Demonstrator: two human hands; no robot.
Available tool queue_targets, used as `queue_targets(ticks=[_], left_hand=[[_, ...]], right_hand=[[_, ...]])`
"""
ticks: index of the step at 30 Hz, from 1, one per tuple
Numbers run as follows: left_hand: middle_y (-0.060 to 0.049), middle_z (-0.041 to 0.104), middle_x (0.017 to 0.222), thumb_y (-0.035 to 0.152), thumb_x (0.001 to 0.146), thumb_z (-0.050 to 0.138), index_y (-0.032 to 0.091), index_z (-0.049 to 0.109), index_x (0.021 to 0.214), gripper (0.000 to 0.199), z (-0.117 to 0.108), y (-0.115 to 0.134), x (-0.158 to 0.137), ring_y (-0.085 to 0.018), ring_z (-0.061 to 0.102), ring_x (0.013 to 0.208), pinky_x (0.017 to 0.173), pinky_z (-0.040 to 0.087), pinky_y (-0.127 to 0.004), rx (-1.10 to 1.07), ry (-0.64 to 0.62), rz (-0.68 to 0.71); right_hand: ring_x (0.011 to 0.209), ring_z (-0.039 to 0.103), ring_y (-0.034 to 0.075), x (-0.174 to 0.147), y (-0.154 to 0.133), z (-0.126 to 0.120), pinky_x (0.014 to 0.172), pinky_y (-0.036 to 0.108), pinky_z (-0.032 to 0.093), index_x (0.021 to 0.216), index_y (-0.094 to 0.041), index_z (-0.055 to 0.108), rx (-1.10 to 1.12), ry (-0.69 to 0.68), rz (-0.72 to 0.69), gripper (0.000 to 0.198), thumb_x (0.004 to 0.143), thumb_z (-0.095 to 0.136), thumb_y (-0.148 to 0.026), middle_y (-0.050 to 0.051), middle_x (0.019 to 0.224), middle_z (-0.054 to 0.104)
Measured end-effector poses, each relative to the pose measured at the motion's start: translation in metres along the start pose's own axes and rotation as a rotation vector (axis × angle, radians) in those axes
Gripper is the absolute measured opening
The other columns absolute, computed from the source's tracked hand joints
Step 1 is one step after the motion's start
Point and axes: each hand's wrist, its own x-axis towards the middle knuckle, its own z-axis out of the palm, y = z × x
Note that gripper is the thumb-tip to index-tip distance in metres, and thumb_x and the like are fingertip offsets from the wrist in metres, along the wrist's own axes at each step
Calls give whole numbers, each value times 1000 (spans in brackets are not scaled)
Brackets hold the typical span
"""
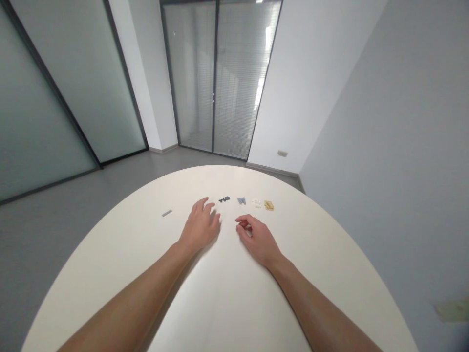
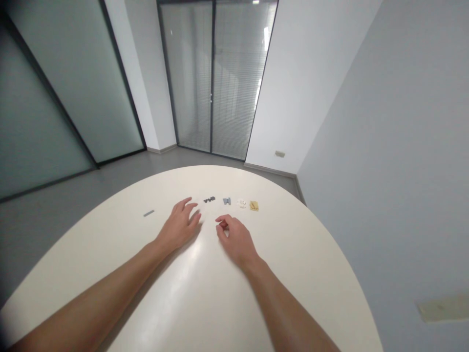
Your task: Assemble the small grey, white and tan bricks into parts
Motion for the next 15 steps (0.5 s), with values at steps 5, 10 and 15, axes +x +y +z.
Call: queue_targets(ticks=[5, 10, 15], left_hand=[[-11, 48, 143, 5, 83, 47, 19, 53, 123, 43, 5, 10, -3, -21, 42, 136, 115, 38, -40, -263, -32, 161], [-8, 49, 141, -2, 75, 48, 22, 53, 122, 53, 9, 16, -6, -22, 42, 135, 113, 41, -43, -313, -39, 245], [-12, 54, 134, -4, 73, 47, 19, 54, 121, 53, 11, 12, -6, -25, 48, 128, 110, 42, -44, -207, 28, 81]], right_hand=[[85, 64, 17, 0, 1, 1, 83, 32, 49, 105, -24, 64, -7, -2, -5, 18, 90, 54, -23, 2, 91, 69], [85, 64, 17, 0, 0, -1, 83, 32, 50, 106, -24, 64, 1, 4, -8, 19, 90, 54, -23, 2, 91, 69], [85, 64, 17, -1, -1, -2, 81, 32, 50, 105, -24, 64, -3, -4, 2, 18, 90, 54, -23, 1, 89, 69]])
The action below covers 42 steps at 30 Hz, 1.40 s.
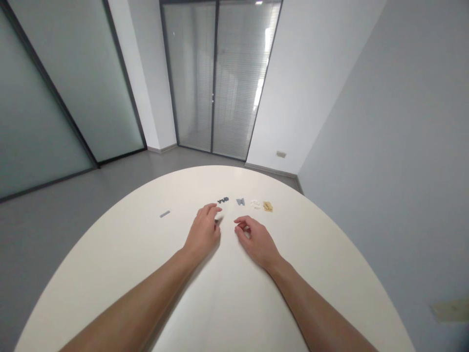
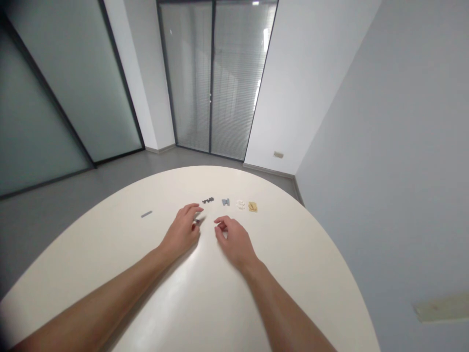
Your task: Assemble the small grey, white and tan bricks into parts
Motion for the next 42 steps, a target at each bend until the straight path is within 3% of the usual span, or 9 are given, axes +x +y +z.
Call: queue_targets(ticks=[12, 17, 25, 34, 42], left_hand=[[-6, 69, 107, 6, 87, 48, 21, 54, 121, 38, -5, 13, -1, -19, 66, 99, 88, 51, -32, -118, -144, -118], [-3, 70, 103, 8, 87, 49, 23, 55, 120, 37, -2, 12, -3, -16, 67, 90, 83, 52, -29, -231, -174, -57], [-1, 69, 102, 8, 86, 49, 24, 56, 118, 36, 7, 10, -2, -14, 67, 84, 81, 53, -27, -322, -189, 30], [-4, 69, 109, 23, 88, 59, 23, 61, 115, 28, -6, 20, -1, -18, 65, 95, 85, 50, -31, -180, -173, -53], [-3, 73, 101, 29, 92, 54, 24, 70, 103, 20, -14, 25, 2, -19, 65, 88, 77, 47, -31, -108, -236, -80]], right_hand=[[94, 63, 19, 0, -1, -1, 90, 36, 49, 105, -22, 64, -73, 32, -29, 19, 88, 57, -19, 4, 100, 69], [109, 58, 24, 1, 4, 0, 100, 42, 45, 110, -21, 67, -150, 52, -119, 24, 87, 63, -20, 8, 111, 68], [103, 59, 22, 3, 5, -1, 97, 39, 45, 94, -23, 73, -146, -7, -134, 12, 89, 64, -17, 4, 103, 70], [100, 61, 22, 3, 0, -4, 92, 37, 47, 100, -23, 69, -78, 41, -26, 11, 92, 61, -22, 5, 102, 71], [98, 62, 21, 3, -1, -5, 91, 37, 48, 98, -24, 68, -61, 65, -61, 12, 92, 59, -20, 4, 100, 71]])
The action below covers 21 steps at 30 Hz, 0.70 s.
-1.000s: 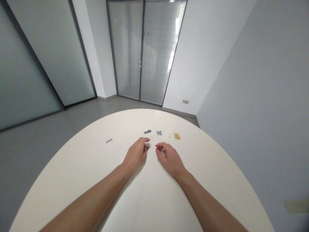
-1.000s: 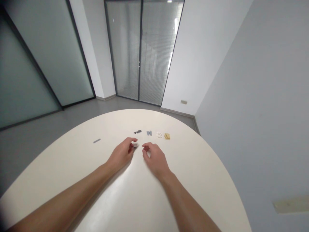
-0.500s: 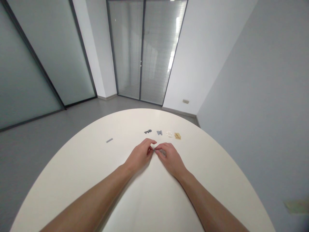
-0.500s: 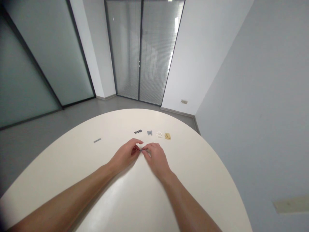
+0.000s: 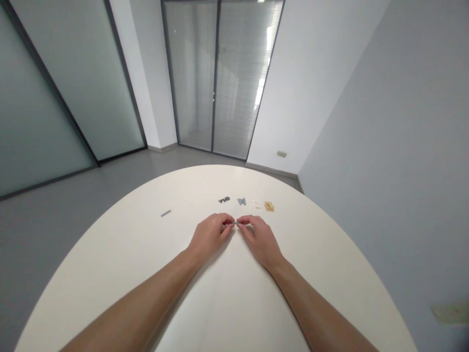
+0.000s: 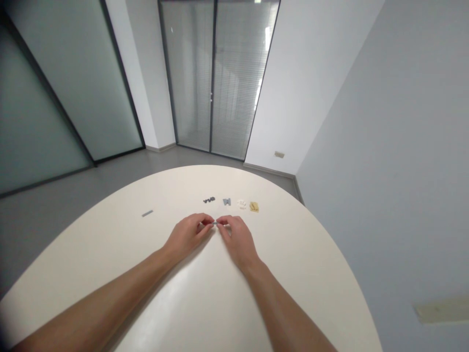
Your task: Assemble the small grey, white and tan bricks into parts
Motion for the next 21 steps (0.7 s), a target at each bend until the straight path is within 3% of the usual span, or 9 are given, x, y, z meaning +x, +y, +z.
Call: queue_targets(ticks=[21], left_hand=[[-1, 73, 97, 26, 92, 54, 24, 69, 97, 16, 0, 0, -1, -17, 66, 85, 74, 48, -29, -45, 17, 17]], right_hand=[[97, 63, 20, -1, -1, 0, 90, 37, 49, 95, -24, 68, 0, 32, 6, 10, 89, 60, -21, 3, 99, 70]])
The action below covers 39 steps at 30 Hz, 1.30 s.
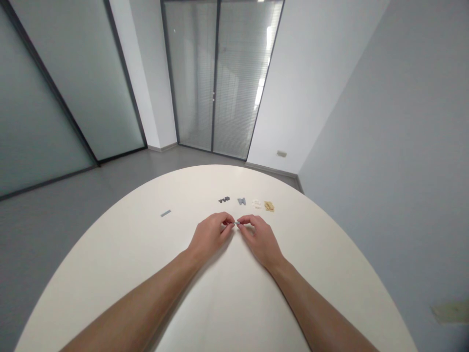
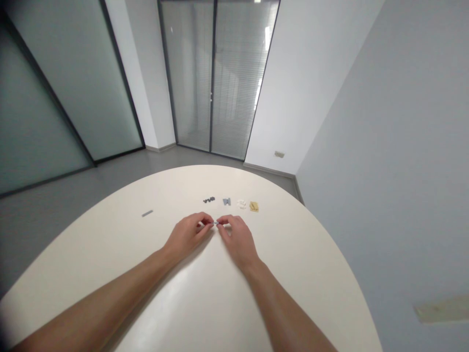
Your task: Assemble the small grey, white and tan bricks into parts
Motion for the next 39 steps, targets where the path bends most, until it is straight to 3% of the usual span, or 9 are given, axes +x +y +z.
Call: queue_targets(ticks=[39], left_hand=[[-2, 74, 97, 25, 92, 52, 24, 70, 97, 19, 0, 0, -1, -17, 66, 89, 76, 50, -28, -24, 4, 37]], right_hand=[[95, 62, 21, 0, 0, -1, 87, 37, 48, 91, -25, 66, 13, -2, -23, 6, 89, 60, -23, 2, 94, 70]])
